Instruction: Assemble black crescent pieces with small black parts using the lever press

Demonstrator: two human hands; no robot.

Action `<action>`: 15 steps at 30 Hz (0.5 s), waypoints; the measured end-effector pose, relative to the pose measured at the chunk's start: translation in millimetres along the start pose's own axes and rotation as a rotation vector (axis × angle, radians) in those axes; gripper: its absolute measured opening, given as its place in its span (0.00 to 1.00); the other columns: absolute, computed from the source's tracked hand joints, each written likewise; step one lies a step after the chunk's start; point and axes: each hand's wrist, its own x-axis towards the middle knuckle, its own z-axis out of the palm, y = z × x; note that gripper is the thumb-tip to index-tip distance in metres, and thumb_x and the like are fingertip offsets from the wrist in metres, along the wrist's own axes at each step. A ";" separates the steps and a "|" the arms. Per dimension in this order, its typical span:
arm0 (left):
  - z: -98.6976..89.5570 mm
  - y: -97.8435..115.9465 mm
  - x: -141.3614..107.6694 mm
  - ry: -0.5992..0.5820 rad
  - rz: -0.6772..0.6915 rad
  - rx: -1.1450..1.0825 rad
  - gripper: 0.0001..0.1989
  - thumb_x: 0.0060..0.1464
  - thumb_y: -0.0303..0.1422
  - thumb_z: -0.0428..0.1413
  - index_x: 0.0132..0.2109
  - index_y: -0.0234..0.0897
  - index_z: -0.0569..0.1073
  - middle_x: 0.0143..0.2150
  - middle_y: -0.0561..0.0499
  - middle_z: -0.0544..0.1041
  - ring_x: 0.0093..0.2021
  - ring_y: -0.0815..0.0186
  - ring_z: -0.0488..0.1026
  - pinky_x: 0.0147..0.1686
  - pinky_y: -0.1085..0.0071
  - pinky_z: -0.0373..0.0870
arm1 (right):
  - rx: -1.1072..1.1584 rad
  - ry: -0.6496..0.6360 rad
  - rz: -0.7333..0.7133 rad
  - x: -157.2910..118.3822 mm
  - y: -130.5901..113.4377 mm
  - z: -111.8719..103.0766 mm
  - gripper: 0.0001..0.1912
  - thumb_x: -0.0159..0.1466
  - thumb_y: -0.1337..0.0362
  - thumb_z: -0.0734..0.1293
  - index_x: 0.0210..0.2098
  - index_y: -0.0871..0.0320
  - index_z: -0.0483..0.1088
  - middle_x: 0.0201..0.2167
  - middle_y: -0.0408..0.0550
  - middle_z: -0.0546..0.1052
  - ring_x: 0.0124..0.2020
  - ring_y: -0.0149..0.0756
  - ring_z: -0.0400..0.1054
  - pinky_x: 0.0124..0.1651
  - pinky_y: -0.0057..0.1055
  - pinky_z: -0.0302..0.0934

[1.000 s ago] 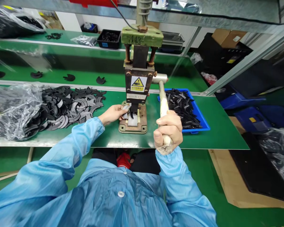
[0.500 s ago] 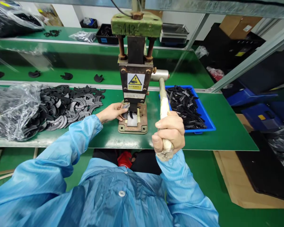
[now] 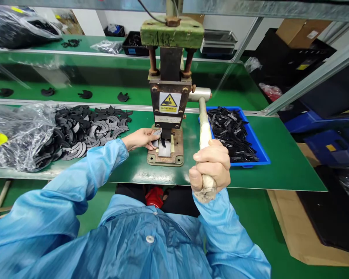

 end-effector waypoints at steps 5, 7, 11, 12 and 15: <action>3.4 -2.6 -4.4 0.009 -0.043 -0.119 0.16 0.65 0.36 0.69 0.36 0.36 0.70 0.23 0.53 0.77 0.25 0.64 0.84 0.25 0.77 0.79 | -0.017 0.003 -0.005 -5.5 1.3 -0.6 0.16 0.68 0.52 0.70 0.28 0.52 0.65 0.30 0.42 0.68 0.33 0.36 0.70 0.53 0.58 0.71; 5.0 -4.8 -5.8 0.016 -0.037 -0.139 0.17 0.65 0.37 0.69 0.36 0.37 0.69 0.23 0.53 0.76 0.25 0.65 0.84 0.25 0.78 0.79 | 0.008 0.010 -0.026 -2.9 1.4 0.3 0.16 0.67 0.54 0.71 0.28 0.52 0.66 0.30 0.42 0.69 0.33 0.35 0.70 0.54 0.57 0.71; 8.1 -8.9 -7.9 0.023 0.008 -0.164 0.17 0.64 0.38 0.70 0.38 0.36 0.69 0.27 0.51 0.80 0.25 0.65 0.84 0.25 0.78 0.78 | 0.039 0.065 -0.095 42.3 1.6 7.2 0.12 0.67 0.51 0.74 0.37 0.52 0.75 0.34 0.46 0.74 0.39 0.38 0.74 0.51 0.49 0.74; 8.7 -10.3 -9.7 0.026 0.027 -0.177 0.18 0.64 0.39 0.70 0.38 0.36 0.70 0.28 0.50 0.80 0.25 0.65 0.84 0.25 0.78 0.78 | 0.060 0.078 -0.097 61.7 1.9 8.9 0.14 0.67 0.50 0.75 0.44 0.52 0.77 0.39 0.48 0.76 0.45 0.40 0.76 0.53 0.48 0.74; 7.8 -16.0 -24.6 0.036 0.084 -0.211 0.18 0.64 0.41 0.70 0.39 0.36 0.70 0.29 0.50 0.81 0.25 0.66 0.83 0.26 0.77 0.80 | 0.206 0.012 0.004 115.7 4.8 10.7 0.26 0.69 0.53 0.74 0.63 0.54 0.73 0.58 0.53 0.75 0.65 0.45 0.75 0.68 0.49 0.70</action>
